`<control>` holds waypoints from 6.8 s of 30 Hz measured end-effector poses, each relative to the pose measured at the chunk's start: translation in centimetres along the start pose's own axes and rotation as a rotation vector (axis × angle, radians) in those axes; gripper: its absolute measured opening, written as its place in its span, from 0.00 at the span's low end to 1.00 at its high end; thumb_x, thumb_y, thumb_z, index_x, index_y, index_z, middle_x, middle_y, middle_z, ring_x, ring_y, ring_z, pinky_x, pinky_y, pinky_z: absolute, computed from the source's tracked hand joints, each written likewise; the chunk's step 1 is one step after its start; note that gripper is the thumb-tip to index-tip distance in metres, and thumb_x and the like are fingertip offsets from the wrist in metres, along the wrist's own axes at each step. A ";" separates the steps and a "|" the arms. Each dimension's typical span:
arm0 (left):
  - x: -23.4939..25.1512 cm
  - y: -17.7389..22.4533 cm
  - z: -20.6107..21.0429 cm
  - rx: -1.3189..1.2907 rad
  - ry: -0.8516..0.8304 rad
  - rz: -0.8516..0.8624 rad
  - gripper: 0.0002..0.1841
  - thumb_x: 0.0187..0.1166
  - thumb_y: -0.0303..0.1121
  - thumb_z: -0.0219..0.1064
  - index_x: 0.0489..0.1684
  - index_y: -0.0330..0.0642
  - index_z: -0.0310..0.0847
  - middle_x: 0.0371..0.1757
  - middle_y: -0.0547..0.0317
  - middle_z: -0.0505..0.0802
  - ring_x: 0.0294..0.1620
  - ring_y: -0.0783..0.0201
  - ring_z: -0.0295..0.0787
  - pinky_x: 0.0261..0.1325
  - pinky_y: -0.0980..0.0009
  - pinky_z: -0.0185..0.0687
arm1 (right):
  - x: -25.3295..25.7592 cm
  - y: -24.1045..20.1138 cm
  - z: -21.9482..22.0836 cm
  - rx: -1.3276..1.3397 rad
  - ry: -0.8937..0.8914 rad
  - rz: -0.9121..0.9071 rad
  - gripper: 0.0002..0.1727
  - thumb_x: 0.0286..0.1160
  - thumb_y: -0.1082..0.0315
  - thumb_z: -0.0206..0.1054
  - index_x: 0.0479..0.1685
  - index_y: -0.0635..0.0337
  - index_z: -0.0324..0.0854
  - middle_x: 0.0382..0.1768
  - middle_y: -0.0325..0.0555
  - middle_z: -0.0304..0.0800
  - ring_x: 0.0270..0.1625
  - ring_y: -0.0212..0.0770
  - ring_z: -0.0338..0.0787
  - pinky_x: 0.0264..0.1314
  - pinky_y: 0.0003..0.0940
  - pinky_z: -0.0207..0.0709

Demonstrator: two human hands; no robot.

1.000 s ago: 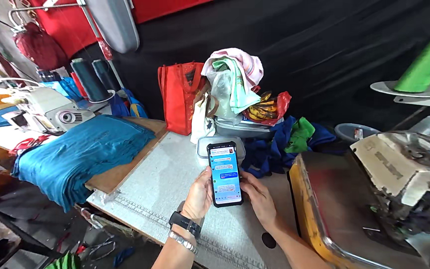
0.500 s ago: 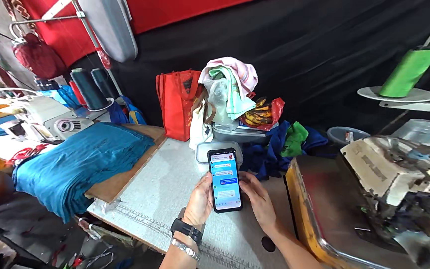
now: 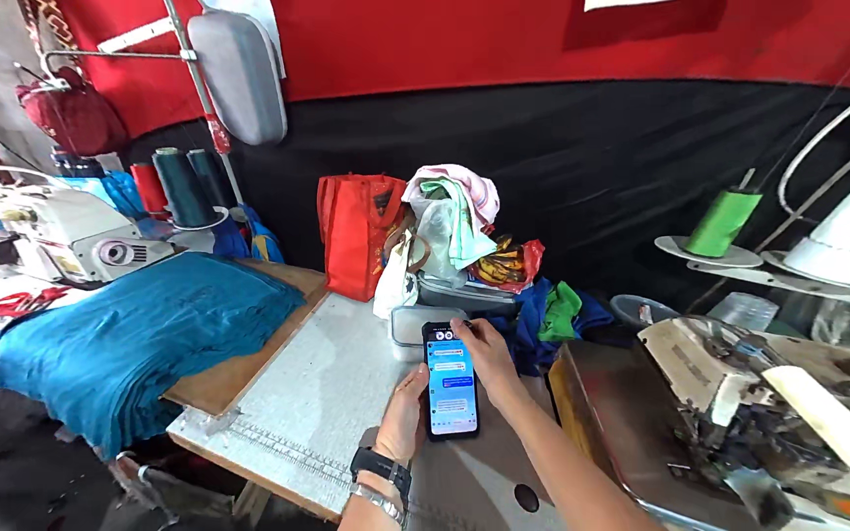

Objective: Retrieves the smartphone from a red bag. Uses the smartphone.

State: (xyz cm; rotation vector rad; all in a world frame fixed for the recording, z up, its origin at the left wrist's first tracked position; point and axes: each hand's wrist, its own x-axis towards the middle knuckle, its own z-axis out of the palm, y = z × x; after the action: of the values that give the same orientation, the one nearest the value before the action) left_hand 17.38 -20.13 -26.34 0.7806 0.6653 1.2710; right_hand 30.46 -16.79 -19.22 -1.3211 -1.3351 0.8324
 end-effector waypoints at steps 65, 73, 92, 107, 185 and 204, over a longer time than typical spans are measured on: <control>-0.1 0.1 -0.3 0.010 0.048 0.051 0.24 0.94 0.43 0.39 0.75 0.38 0.72 0.53 0.46 0.94 0.52 0.58 0.94 0.58 0.61 0.90 | -4.6 8.2 -2.3 0.254 -0.486 -0.053 0.50 0.56 0.81 0.74 0.87 0.65 0.53 0.66 0.48 0.87 0.65 0.35 0.90 0.70 0.31 0.84; 0.0 0.1 -0.3 -0.006 0.037 0.045 0.28 0.95 0.47 0.35 0.75 0.39 0.73 0.55 0.45 0.94 0.55 0.55 0.94 0.61 0.59 0.89 | -4.5 8.3 -2.4 0.267 -0.495 -0.037 0.50 0.56 0.81 0.74 0.87 0.63 0.53 0.66 0.48 0.87 0.65 0.35 0.90 0.69 0.31 0.85; 0.0 -0.1 -0.6 -0.009 -0.017 0.070 0.26 0.94 0.48 0.39 0.74 0.41 0.73 0.56 0.47 0.94 0.55 0.57 0.94 0.59 0.61 0.90 | -4.9 8.2 -1.5 0.154 -0.353 -0.031 0.40 0.65 0.74 0.76 0.82 0.62 0.64 0.59 0.48 0.91 0.58 0.34 0.92 0.64 0.29 0.86; 0.0 -0.1 -0.7 0.022 0.003 0.050 0.27 0.94 0.51 0.38 0.77 0.44 0.71 0.58 0.48 0.93 0.57 0.58 0.93 0.60 0.61 0.89 | -4.5 8.1 -2.5 0.136 -0.454 -0.001 0.47 0.55 0.76 0.68 0.87 0.60 0.59 0.67 0.47 0.86 0.67 0.33 0.88 0.69 0.31 0.82; 0.3 -0.1 -1.1 -0.008 -0.058 0.078 0.23 0.89 0.34 0.42 0.79 0.48 0.70 0.60 0.48 0.91 0.55 0.58 0.92 0.57 0.61 0.89 | -4.4 8.1 -2.3 0.450 -0.411 0.071 0.38 0.66 0.79 0.53 0.86 0.58 0.61 0.67 0.49 0.86 0.65 0.37 0.89 0.68 0.36 0.82; 0.0 0.0 -0.6 0.033 0.018 0.033 0.28 0.95 0.46 0.33 0.67 0.40 0.78 0.50 0.51 0.95 0.50 0.62 0.95 0.55 0.67 0.90 | -4.6 8.1 -2.1 0.552 -0.373 0.079 0.38 0.65 0.80 0.51 0.85 0.57 0.60 0.67 0.49 0.85 0.65 0.38 0.88 0.66 0.37 0.82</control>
State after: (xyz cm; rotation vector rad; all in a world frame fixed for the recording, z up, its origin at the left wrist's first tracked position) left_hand 16.88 -20.00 -26.69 0.8107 0.6914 1.3013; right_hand 33.86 -20.34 -27.42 -0.8090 -1.2086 1.4347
